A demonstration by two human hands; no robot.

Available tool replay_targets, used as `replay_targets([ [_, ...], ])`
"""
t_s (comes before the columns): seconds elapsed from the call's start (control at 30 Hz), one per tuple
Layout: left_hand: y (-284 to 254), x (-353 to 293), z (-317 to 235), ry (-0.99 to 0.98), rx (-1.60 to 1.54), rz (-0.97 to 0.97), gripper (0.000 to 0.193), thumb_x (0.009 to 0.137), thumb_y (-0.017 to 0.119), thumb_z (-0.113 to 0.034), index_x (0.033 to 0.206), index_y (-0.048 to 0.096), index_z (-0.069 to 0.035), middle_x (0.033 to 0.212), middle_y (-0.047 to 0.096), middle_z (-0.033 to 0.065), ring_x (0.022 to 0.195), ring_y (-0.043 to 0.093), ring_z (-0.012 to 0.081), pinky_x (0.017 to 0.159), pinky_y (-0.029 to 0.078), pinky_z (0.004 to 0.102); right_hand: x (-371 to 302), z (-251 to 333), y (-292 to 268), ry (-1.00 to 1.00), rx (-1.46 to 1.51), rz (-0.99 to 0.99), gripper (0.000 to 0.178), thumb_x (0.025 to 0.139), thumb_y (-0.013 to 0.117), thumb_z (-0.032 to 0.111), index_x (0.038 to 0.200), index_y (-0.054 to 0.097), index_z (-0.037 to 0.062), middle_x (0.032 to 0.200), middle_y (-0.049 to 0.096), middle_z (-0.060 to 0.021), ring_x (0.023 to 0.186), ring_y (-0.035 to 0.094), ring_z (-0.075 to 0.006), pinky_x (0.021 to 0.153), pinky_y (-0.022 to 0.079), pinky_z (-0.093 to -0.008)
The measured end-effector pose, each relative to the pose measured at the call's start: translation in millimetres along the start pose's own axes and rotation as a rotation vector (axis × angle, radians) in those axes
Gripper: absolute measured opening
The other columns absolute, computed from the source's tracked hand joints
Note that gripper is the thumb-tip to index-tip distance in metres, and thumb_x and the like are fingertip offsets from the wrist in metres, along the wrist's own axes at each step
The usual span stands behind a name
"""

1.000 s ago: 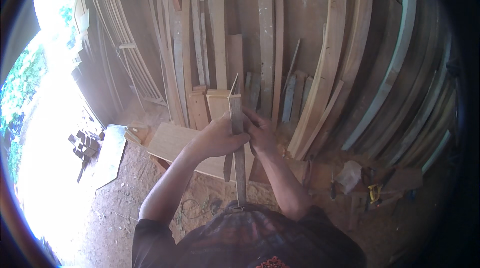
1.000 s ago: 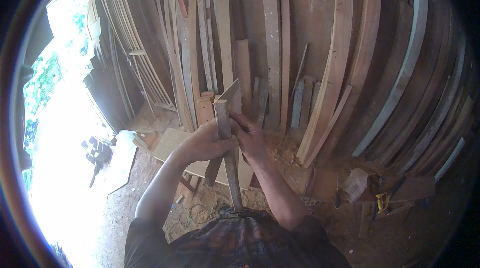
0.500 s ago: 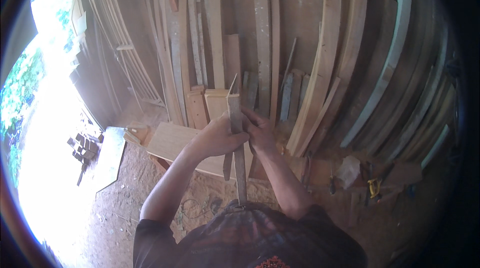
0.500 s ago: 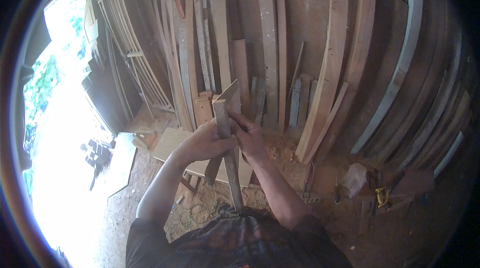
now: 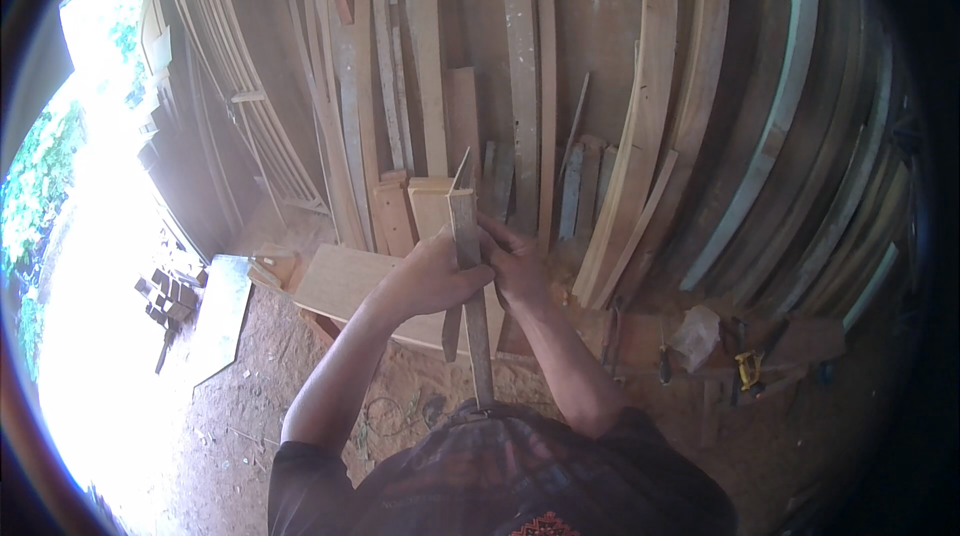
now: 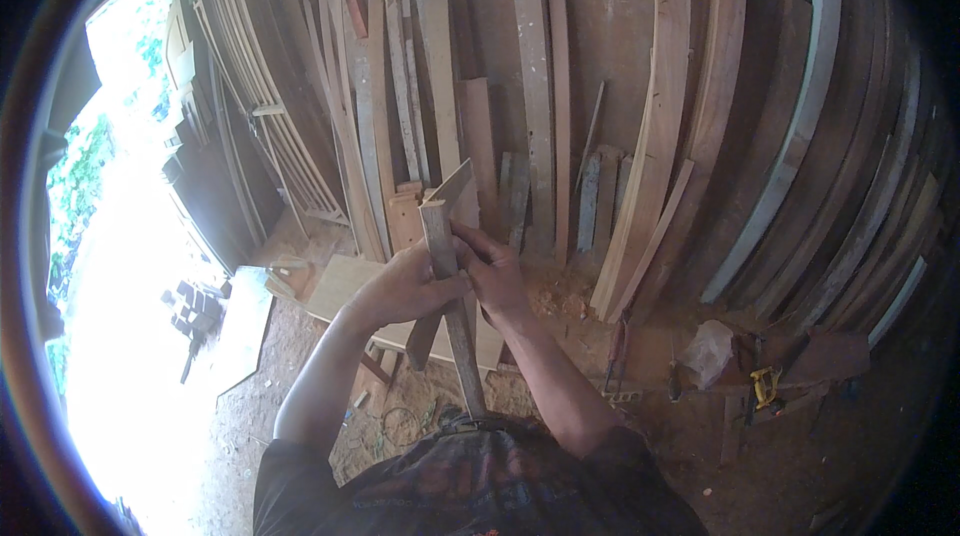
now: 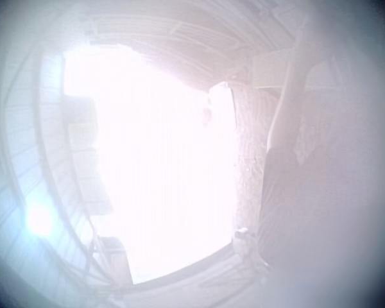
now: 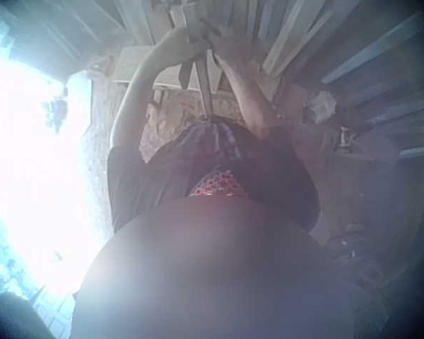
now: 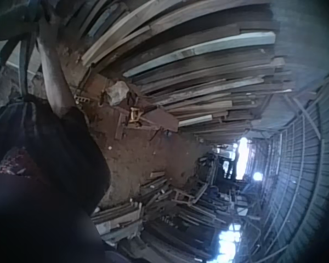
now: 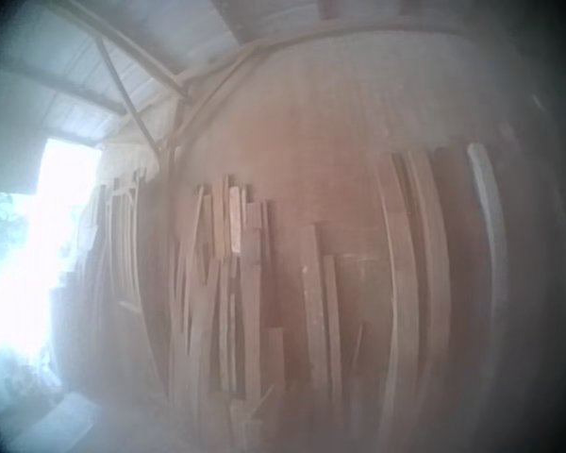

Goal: The person assembles a wooden structure by placing a white board on a wooden frame, aligning a wooden strip, and securing it with a nail gun. They also use a circular saw to cut a piece of wood and measure it with a ruler.

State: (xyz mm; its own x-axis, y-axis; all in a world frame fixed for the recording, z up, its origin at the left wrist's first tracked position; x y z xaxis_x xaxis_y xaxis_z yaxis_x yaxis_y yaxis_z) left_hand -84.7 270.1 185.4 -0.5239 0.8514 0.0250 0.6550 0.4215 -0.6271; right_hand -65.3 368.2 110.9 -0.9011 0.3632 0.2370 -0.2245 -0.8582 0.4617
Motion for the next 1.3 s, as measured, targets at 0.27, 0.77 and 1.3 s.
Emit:
replay_targets([
  [0.27,11.7,3.0,-10.8,0.106,0.009,-0.005,0.044,0.090,0.067,-0.022,0.126,0.059,0.002,0.111,0.067,0.0228,0.106,0.069,0.0356,0.093,0.055,0.0457,-8.2,5.4,-9.6,0.069,0.097,0.047,0.054,0.100,0.071,0.032,0.142,0.060,-0.0001,0.129,0.068,-0.0112,0.120,0.062,-0.0181,0.100,0.051,-0.0339],
  [0.77,61.4,4.7,4.6,0.161,-0.338,-0.102,0.060,0.103,0.060,-0.021,0.152,0.040,0.007,0.151,0.048,0.0271,0.140,0.049,0.0351,0.112,0.044,0.0432,-42.5,80.3,-42.6,-0.097,-0.305,-0.244,0.028,0.095,0.065,0.017,0.115,0.064,-0.0011,0.104,0.066,-0.0076,0.096,0.062,-0.0161,0.087,0.050,-0.0339],
  [1.3,112.4,-9.1,218.4,-0.411,-1.244,-0.384,0.058,0.098,0.073,-0.045,0.123,0.065,0.006,0.106,0.068,0.0107,0.090,0.065,0.0153,0.075,0.053,0.0289,-48.4,51.7,-68.5,-0.060,0.105,-0.284,0.038,0.101,0.061,0.035,0.116,0.063,-0.0001,0.100,0.067,-0.0070,0.101,0.065,-0.0167,0.091,0.053,-0.0366],
])
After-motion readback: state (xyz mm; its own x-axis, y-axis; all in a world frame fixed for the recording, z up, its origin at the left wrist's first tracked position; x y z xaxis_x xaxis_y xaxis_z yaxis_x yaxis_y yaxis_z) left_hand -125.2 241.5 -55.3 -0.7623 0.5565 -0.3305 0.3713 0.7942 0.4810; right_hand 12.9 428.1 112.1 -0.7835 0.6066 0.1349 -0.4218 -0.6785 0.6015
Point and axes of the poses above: each hand's wrist, its own x-axis towards the middle knuckle, its own y-axis out of the palm, z = x × y, the point moved 10 cm from there along x, towards the middle knuckle
